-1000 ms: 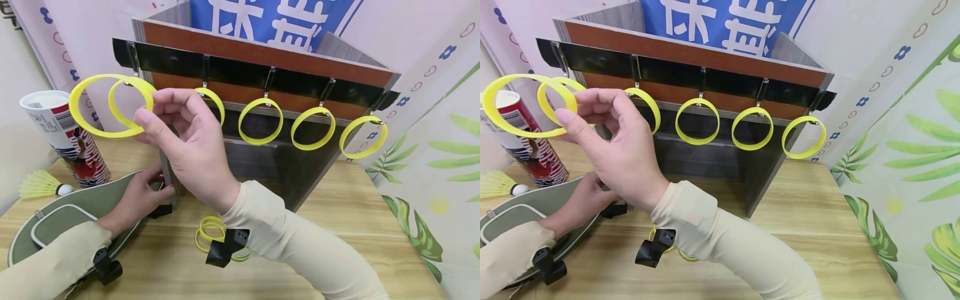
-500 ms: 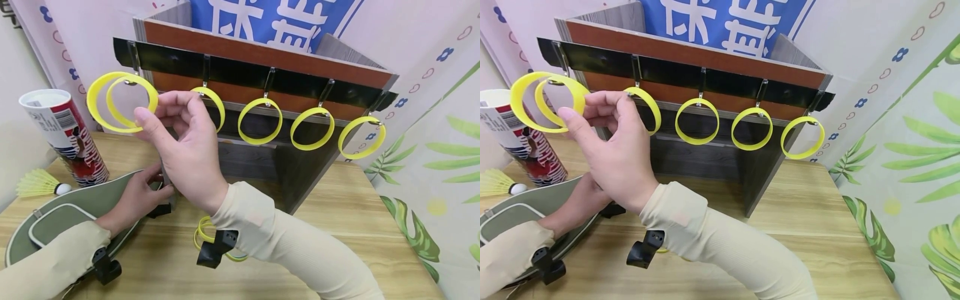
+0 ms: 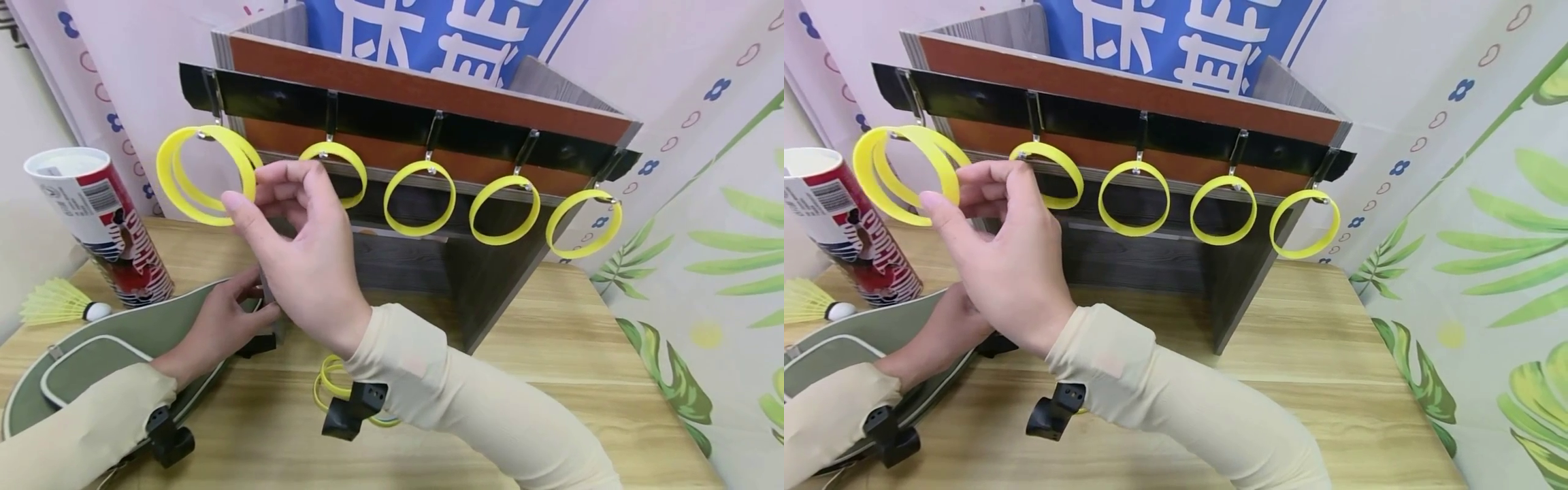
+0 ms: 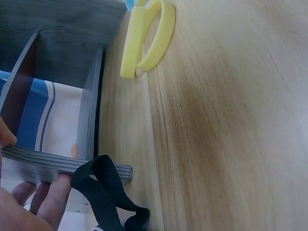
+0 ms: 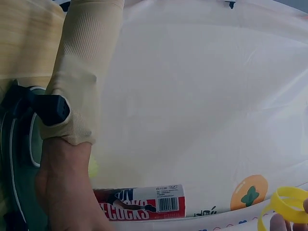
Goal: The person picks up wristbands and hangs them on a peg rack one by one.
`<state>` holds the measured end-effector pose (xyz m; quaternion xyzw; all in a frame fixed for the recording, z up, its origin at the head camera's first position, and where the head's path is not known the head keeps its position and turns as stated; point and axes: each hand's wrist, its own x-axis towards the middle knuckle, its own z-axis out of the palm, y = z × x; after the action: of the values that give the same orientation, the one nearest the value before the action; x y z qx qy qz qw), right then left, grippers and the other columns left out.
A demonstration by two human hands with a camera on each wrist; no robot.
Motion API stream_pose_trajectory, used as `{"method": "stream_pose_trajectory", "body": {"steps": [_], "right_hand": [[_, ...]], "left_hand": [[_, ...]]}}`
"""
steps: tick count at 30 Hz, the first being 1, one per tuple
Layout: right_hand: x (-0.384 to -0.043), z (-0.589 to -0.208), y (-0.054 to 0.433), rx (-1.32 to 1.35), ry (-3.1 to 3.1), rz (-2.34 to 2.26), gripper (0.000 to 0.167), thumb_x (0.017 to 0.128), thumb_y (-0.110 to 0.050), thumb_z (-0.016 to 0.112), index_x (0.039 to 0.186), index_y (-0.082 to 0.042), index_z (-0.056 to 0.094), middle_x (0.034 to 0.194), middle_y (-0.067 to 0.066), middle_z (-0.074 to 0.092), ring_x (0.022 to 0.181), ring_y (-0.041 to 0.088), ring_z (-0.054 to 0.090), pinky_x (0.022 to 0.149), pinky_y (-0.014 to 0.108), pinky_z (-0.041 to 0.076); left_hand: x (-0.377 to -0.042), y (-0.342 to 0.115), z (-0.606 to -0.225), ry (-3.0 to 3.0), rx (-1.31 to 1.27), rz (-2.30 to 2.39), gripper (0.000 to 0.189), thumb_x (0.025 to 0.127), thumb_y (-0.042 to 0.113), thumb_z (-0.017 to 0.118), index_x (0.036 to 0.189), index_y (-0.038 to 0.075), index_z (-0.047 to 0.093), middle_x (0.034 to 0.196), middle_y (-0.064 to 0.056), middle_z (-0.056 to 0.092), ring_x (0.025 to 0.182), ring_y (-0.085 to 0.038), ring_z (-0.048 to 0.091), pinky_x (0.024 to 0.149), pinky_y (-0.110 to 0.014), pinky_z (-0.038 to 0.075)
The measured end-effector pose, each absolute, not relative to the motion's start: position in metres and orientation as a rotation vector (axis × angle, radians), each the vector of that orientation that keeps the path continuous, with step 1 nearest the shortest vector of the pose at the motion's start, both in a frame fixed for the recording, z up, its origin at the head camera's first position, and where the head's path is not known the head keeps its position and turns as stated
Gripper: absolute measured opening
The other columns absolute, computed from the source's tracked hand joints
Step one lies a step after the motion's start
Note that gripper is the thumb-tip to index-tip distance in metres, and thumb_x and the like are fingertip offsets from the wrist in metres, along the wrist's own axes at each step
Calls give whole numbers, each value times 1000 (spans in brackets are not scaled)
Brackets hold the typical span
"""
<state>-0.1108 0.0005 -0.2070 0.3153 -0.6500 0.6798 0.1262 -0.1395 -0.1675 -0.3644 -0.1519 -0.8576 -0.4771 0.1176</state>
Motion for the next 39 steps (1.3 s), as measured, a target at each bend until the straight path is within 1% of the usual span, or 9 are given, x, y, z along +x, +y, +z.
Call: {"method": "stream_pose_trajectory", "body": {"steps": [4, 10, 14, 21, 24, 28, 32, 35, 39], "right_hand": [[-109, -209, 3, 929, -1933, 2018, 30, 99, 0, 66, 125, 5, 51, 114, 21, 59, 94, 2, 60, 82, 17, 59], [-110, -211, 7, 953, -1968, 2021, 31, 99, 0, 65, 125, 4, 50, 115, 21, 61, 96, 3, 61, 83, 17, 59], [-112, -215, 11, 968, -1999, 2004, 29, 100, -2, 65, 124, 4, 51, 116, 22, 63, 98, 4, 63, 84, 18, 59], [-114, -224, 24, 1004, -2085, 1933, 24, 101, -5, 64, 122, 2, 52, 115, 20, 64, 102, 11, 65, 87, 20, 59], [-114, -227, 32, 1053, -2108, 1904, 23, 101, -3, 65, 120, 4, 54, 109, 21, 66, 96, 19, 69, 87, 25, 60], [-117, -232, 43, 1166, -2111, 1979, 20, 99, 3, 64, 116, 9, 55, 101, 27, 66, 90, 31, 75, 87, 35, 63], [-122, -241, 53, 1218, -2158, 2130, 16, 99, 7, 63, 113, 11, 58, 98, 27, 65, 84, 17, 75, 84, 41, 65], [-129, -253, 61, 1255, -2259, 2158, 11, 100, 6, 62, 109, 11, 61, 97, 25, 65, 84, 7, 71, 84, 42, 65], [-139, -271, 72, 1256, -2490, 2052, 11, 101, 1, 63, 107, 9, 64, 99, 24, 67, 84, 6, 71, 85, 39, 65]], "left_hand": [[-139, -168, -365, -2503, -438, -1394, 44, 95, 7, 73, 138, 9, 63, 124, -12, 70, 102, 8, 57, 89, -9, 48], [-140, -168, -365, -2494, -429, -1408, 39, 95, 7, 73, 134, 10, 65, 118, -7, 69, 102, 6, 60, 88, -11, 49], [-140, -169, -363, -2522, -411, -1413, 40, 96, 8, 72, 135, 11, 64, 122, -9, 69, 104, 5, 59, 88, -13, 50], [-139, -168, -364, -2544, -373, -1451, 45, 96, 9, 70, 140, 11, 62, 128, -14, 68, 105, 1, 59, 87, -16, 51], [-139, -167, -364, -2540, -366, -1460, 49, 95, 8, 70, 143, 11, 61, 130, -16, 68, 104, 4, 58, 87, -17, 52], [-139, -167, -366, -2525, -364, -1443, 54, 94, 7, 70, 147, 9, 59, 134, -17, 68, 103, 11, 55, 87, -14, 50], [-139, -167, -366, -2491, -389, -1434, 55, 94, 5, 69, 147, 8, 58, 135, -16, 68, 103, 13, 55, 89, -9, 47], [-139, -166, -366, -2472, -410, -1442, 54, 94, 5, 69, 147, 8, 59, 135, -16, 69, 103, 13, 56, 88, -8, 47], [-139, -165, -366, -2472, -410, -1454, 56, 93, 4, 69, 148, 9, 58, 133, -17, 70, 102, 13, 57, 86, -10, 49]]}}
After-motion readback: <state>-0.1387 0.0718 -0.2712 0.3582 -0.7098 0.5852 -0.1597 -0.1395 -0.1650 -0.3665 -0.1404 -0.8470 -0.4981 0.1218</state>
